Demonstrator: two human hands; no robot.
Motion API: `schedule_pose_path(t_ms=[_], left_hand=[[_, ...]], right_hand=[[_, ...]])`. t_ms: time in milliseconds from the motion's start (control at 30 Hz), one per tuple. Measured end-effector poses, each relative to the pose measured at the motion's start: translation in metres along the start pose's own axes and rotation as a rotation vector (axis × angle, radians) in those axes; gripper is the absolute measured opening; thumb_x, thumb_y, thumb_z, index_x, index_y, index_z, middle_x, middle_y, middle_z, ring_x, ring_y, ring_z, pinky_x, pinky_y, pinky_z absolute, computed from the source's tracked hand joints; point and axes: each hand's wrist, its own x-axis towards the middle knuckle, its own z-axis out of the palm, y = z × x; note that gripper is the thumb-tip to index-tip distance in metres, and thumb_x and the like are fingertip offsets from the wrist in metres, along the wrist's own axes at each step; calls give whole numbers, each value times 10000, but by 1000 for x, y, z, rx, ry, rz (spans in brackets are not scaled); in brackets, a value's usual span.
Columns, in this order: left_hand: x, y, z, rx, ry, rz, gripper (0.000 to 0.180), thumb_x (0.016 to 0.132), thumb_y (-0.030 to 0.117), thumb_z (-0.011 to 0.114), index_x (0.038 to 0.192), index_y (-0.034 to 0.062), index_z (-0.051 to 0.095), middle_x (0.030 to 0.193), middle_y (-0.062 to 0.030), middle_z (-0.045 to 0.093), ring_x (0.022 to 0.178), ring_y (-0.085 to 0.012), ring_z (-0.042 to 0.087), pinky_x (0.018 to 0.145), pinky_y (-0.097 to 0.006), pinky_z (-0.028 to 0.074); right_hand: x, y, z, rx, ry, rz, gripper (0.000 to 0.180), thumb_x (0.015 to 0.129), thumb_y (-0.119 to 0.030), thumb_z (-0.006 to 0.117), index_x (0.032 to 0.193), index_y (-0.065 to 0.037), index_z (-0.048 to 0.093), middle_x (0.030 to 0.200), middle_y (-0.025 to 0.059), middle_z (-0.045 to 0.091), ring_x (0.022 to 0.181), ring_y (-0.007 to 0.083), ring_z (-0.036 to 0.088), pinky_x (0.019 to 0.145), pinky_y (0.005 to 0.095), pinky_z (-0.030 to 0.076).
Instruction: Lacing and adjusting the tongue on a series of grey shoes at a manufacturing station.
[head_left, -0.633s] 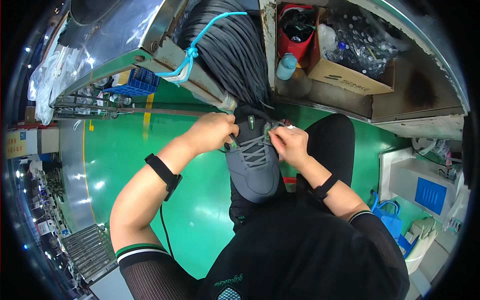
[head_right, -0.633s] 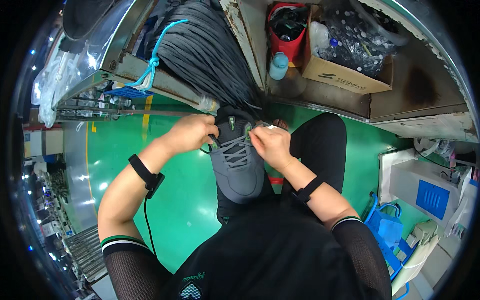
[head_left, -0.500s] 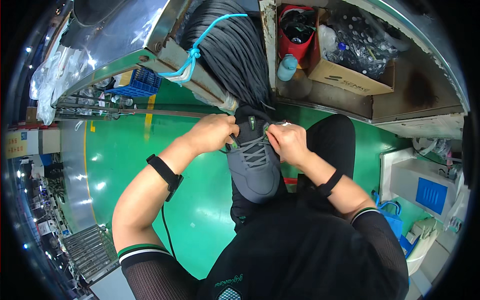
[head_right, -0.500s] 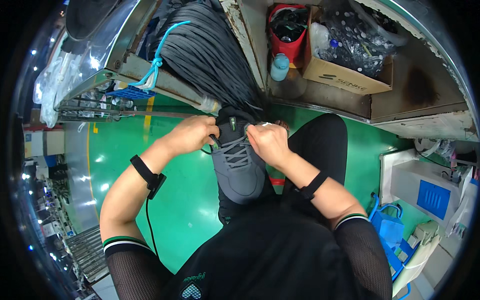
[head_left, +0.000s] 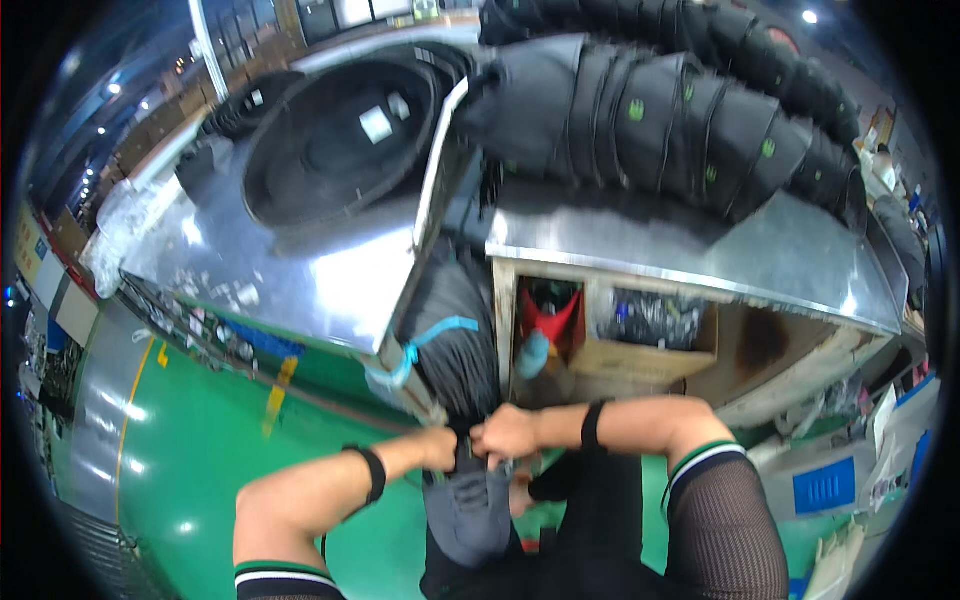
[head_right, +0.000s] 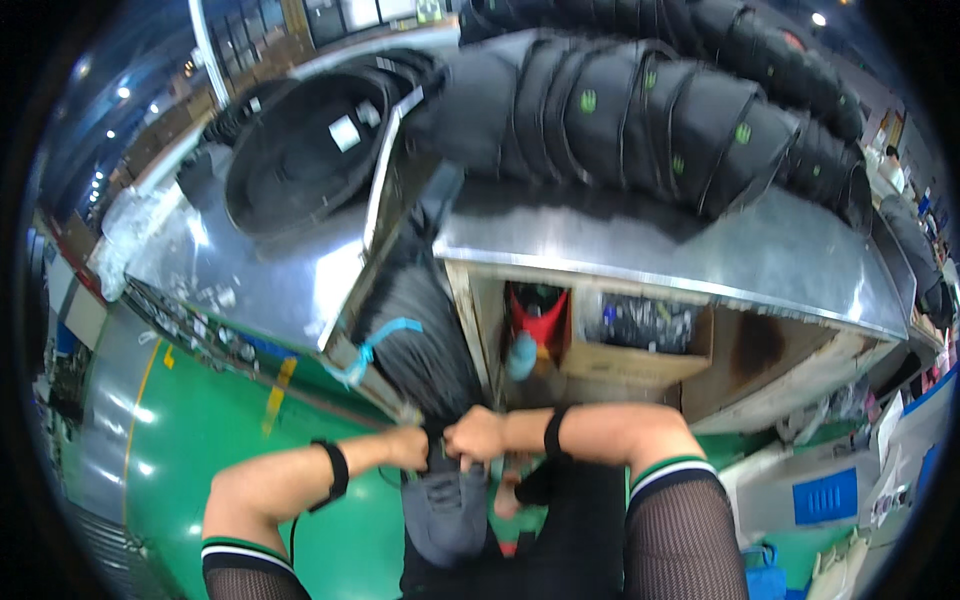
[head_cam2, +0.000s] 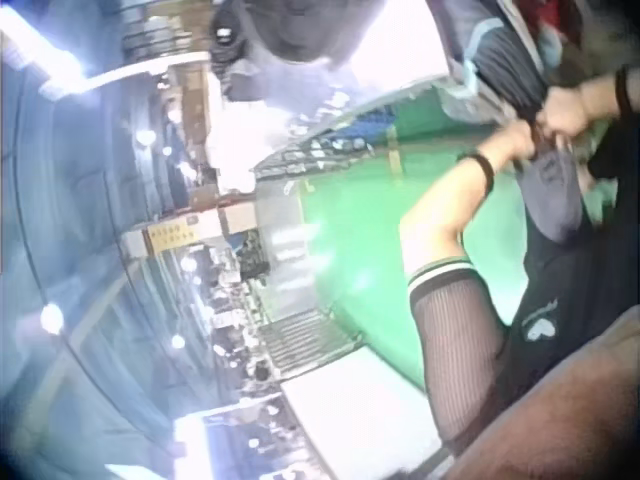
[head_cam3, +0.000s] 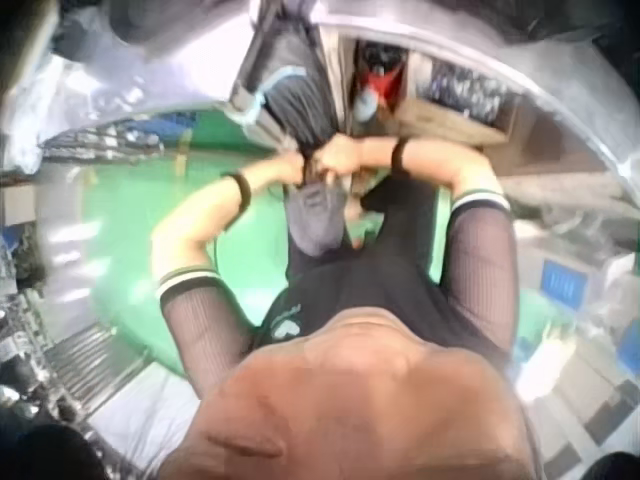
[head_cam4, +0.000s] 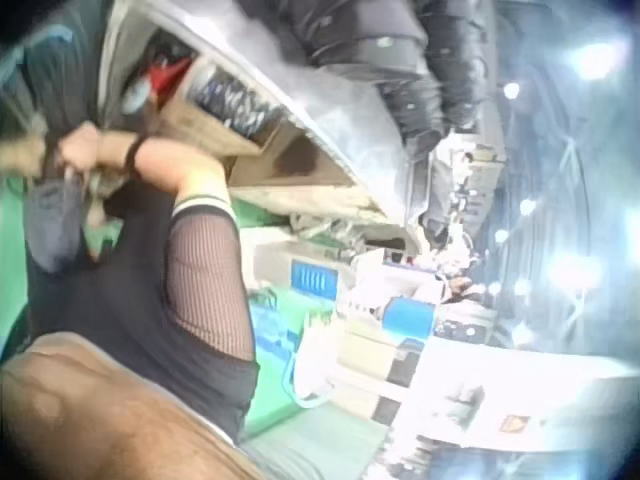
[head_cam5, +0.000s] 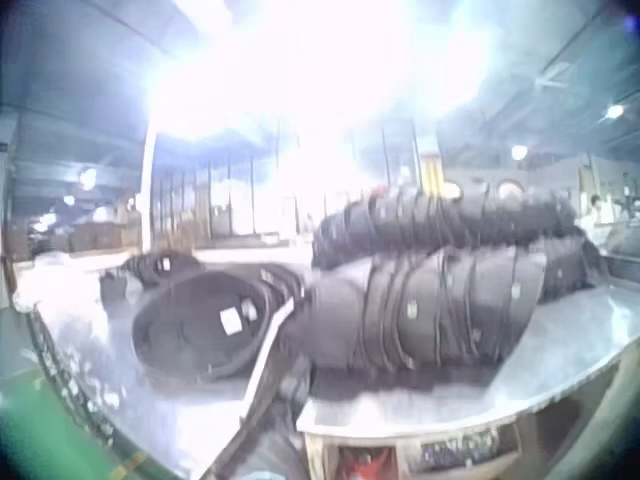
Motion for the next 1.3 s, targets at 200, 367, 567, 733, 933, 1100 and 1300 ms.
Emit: schedule_pose_path(t_ms=[200, 367, 567, 733, 933, 1100, 1300], left_hand=[[-27, 10, 4, 15, 91, 64, 307, 822, 344, 665, 971, 79, 707, 998, -121, 696, 958, -318, 665, 800, -447, 517], [-33, 34, -29, 343, -84, 42, 270, 854, 324, 624, 1000, 115, 712, 1001, -114, 698, 977, -312, 659, 804, -430, 520], [-3, -15, 38, -487, 365, 106, 239, 866, 318, 632, 877, 83, 677, 863, -107, 673, 844, -286, 650, 725, -388, 482], [-47, 23, 36, -727, 896, 416, 178, 901, 192, 614, 847, 26, 645, 807, -90, 587, 782, -240, 601, 709, -335, 461], [-72, 33, 46, -992, 1175, 310, 228, 924, 197, 603, 1036, 13, 676, 1015, -92, 654, 931, -213, 622, 853, -311, 473], [-25, -31, 145, -1402, 914, -346, 455, 935, 449, 567, 1156, 60, 647, 1109, -122, 669, 1035, -243, 610, 909, -369, 457], [-34, 17, 125, -2047, 570, 137, 571, 941, 501, 539, 1248, 21, 562, 1241, -111, 604, 1097, -253, 590, 961, -413, 464]], right_hand=[[-4, -4, 27, 1173, -63, 573, 188, 866, -210, 686, 778, -44, 683, 605, 32, 573, 507, 121, 537, 493, 321, 422], [9, -5, 63, 1126, 275, 734, 253, 896, -210, 640, 744, -12, 679, 654, 29, 598, 685, 133, 547, 653, 336, 446], [9, -26, 71, 1536, 1003, 771, 298, 926, -288, 626, 779, -32, 658, 910, 26, 584, 806, 140, 558, 748, 317, 437], [-9, -48, 25, 63, 932, 806, 231, 764, -386, 719, 869, -181, 704, 1105, 31, 561, 1012, 320, 526, 780, 476, 427], [-3, -52, 42, 150, 316, 789, 212, 780, -393, 706, 873, -207, 749, 1062, 61, 592, 1022, 310, 562, 823, 457, 461], [-4, -29, 74, 687, 463, 728, 244, 832, -296, 704, 957, -87, 718, 952, 57, 628, 943, 213, 577, 815, 371, 456], [-25, -67, 58, 1390, 866, 697, 263, 907, -263, 652, 919, -2, 676, 869, 20, 609, 818, 125, 516, 800, 290, 419]])
